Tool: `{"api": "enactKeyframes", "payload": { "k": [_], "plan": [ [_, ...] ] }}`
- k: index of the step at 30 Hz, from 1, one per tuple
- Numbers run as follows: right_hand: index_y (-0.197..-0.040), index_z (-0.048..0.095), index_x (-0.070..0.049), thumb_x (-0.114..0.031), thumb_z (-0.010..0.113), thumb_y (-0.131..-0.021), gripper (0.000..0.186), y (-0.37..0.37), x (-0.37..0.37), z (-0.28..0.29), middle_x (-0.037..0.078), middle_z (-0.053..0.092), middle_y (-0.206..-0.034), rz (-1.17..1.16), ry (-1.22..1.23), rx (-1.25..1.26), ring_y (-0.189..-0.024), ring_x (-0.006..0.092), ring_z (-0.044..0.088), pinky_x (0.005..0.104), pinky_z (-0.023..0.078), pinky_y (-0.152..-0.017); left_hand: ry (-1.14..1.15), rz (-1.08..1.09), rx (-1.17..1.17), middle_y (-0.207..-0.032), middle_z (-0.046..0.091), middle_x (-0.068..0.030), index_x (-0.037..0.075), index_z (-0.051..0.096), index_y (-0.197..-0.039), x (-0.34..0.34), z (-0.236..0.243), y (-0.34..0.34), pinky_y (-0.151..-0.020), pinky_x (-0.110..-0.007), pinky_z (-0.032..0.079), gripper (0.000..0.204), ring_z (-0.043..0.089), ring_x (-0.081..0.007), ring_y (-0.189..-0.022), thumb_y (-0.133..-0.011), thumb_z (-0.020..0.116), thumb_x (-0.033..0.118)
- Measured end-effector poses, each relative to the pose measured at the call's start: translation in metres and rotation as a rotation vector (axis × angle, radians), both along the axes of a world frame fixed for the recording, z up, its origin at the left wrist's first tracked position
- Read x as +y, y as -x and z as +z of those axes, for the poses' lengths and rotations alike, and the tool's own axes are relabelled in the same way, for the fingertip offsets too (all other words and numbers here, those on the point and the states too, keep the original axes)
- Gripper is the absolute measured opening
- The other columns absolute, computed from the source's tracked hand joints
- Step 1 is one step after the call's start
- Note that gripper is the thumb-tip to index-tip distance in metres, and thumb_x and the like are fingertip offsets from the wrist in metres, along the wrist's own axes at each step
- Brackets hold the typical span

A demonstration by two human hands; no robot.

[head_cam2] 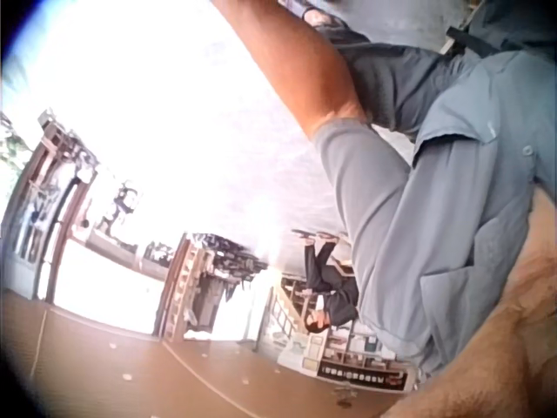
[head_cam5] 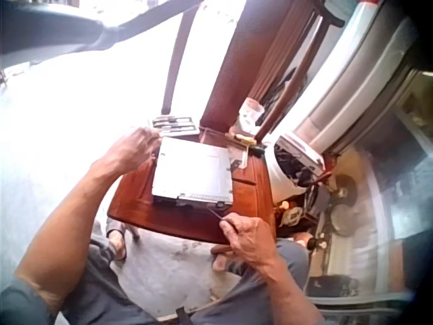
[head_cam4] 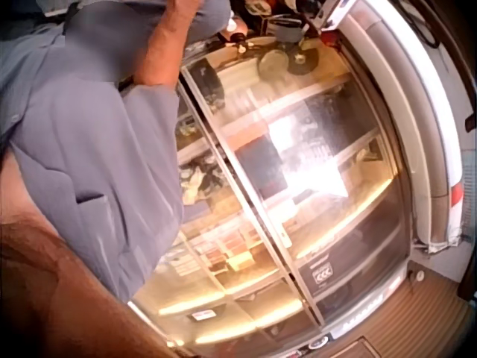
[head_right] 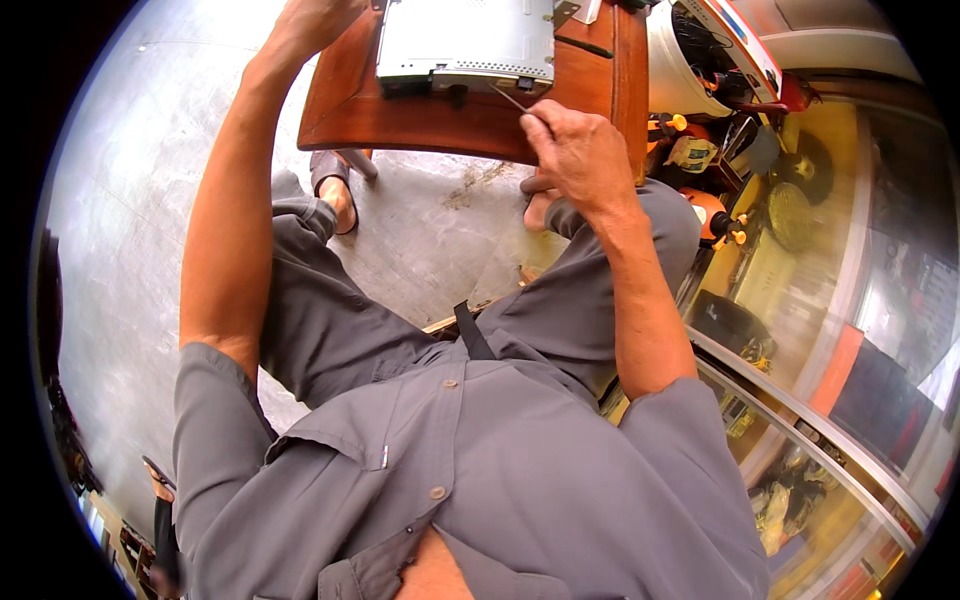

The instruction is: The person uses a screwdriver to remove screws from a silver electronic device, likely a DVD player, placed on a wooden table. They disassemble the casing, inspect the internal components, and then reassemble the device by screwing the casing back together.

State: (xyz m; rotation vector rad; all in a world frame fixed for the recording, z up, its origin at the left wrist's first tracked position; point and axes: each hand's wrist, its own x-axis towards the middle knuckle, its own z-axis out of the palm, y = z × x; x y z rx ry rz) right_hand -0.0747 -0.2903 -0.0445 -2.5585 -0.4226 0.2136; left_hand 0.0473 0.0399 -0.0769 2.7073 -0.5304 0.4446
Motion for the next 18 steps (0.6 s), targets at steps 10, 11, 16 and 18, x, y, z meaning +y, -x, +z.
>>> {"api": "enactKeyframes", "payload": {
  "k": [10,11,16,18],
  "plan": [
    [-0.102,0.074,-0.008,-0.021,0.072,-0.092,0.017,-0.056,-0.052,-0.018,0.015,0.068,-0.099,0.152,0.355,-0.273,-0.096,0.0368,0.067,0.0454,0.053,-0.084,0.272,0.033,-0.025,-0.119,0.067,-0.0240,0.001,0.067,-0.116,-0.003,0.017,0.045,-0.097,-0.049,0.050,0.032,0.063,-0.0424,-0.111,-0.100,0.063,0.028],
    [-0.103,0.074,-0.008,-0.020,0.072,-0.092,0.016,-0.059,-0.053,-0.019,0.015,0.069,-0.100,0.175,0.360,-0.277,-0.098,0.0367,0.066,0.0451,0.053,-0.085,0.297,0.105,0.014,-0.122,0.067,-0.0242,0.001,0.067,-0.119,-0.005,0.020,0.057,-0.099,-0.049,0.049,0.034,0.062,-0.0425,-0.114,-0.100,0.064,0.029],
    [-0.111,0.075,-0.006,-0.022,0.079,-0.086,0.030,-0.064,-0.063,-0.005,0.016,0.070,-0.108,0.051,0.334,-0.107,-0.105,0.0311,0.068,0.0400,0.054,-0.092,0.352,0.141,-0.050,-0.128,0.065,-0.0262,0.000,0.061,-0.133,-0.010,0.032,0.100,-0.105,-0.047,0.047,0.046,0.060,-0.0428,-0.121,-0.098,0.069,0.028],
    [-0.113,0.075,-0.005,-0.023,0.081,-0.085,0.034,-0.064,-0.057,-0.003,0.016,0.071,-0.110,0.014,0.294,-0.043,-0.106,0.0295,0.069,0.0387,0.054,-0.094,0.372,0.155,0.118,-0.142,0.057,-0.0269,0.007,0.055,-0.145,-0.012,0.032,0.108,-0.111,-0.046,0.043,0.059,0.053,-0.0383,-0.135,-0.095,0.074,0.032]
  ]
}}
